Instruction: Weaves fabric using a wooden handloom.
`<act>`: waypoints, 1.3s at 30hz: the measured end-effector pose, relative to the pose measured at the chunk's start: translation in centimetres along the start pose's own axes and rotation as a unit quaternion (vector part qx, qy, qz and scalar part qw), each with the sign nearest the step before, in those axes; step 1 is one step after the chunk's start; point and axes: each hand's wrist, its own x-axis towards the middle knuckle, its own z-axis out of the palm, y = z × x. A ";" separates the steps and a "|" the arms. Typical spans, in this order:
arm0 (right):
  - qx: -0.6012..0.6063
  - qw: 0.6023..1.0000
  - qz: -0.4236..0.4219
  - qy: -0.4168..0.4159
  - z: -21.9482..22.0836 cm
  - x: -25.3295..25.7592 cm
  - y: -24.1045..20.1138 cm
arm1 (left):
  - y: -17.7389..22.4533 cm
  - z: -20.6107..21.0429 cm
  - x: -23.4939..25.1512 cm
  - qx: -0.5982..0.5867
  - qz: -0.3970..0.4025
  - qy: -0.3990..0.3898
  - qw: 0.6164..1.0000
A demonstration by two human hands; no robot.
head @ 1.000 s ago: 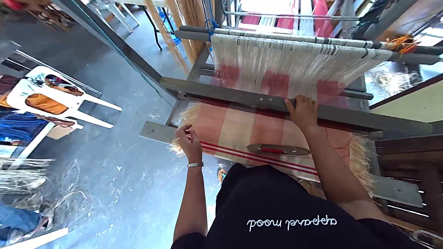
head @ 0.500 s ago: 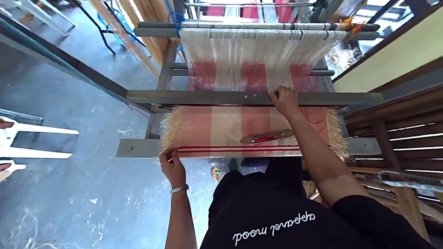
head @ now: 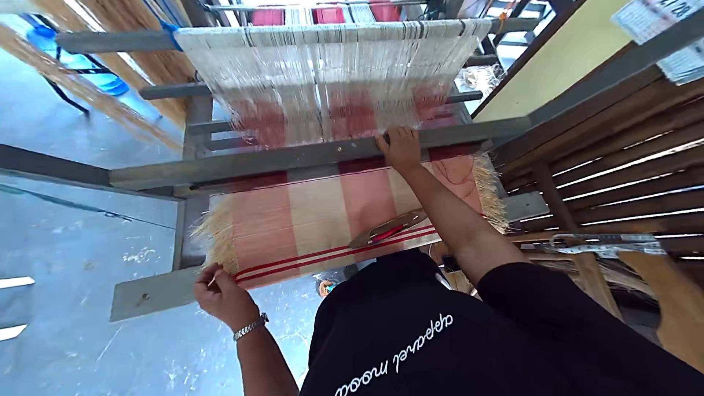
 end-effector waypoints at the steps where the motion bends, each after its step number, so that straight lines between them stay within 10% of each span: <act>1: 0.011 1.000 0.012 -0.020 -0.1 0.8 -0.1 | 0.0 0.4 0.2 -0.008 0.007 -0.014 1.000; 12: 0.181 0.977 -0.080 -0.085 -5.3 -5.4 0.3 | 2.3 4.9 3.2 -0.071 -0.036 -0.132 0.988; 19: 0.145 0.902 -0.081 -0.399 -9.1 -16.9 7.2 | 6.1 12.7 8.0 -0.152 -0.144 -0.222 0.952; 39: 0.219 0.930 -0.033 -0.294 -5.8 -19.5 8.5 | 8.5 25.9 19.8 -0.129 -0.104 -0.178 0.970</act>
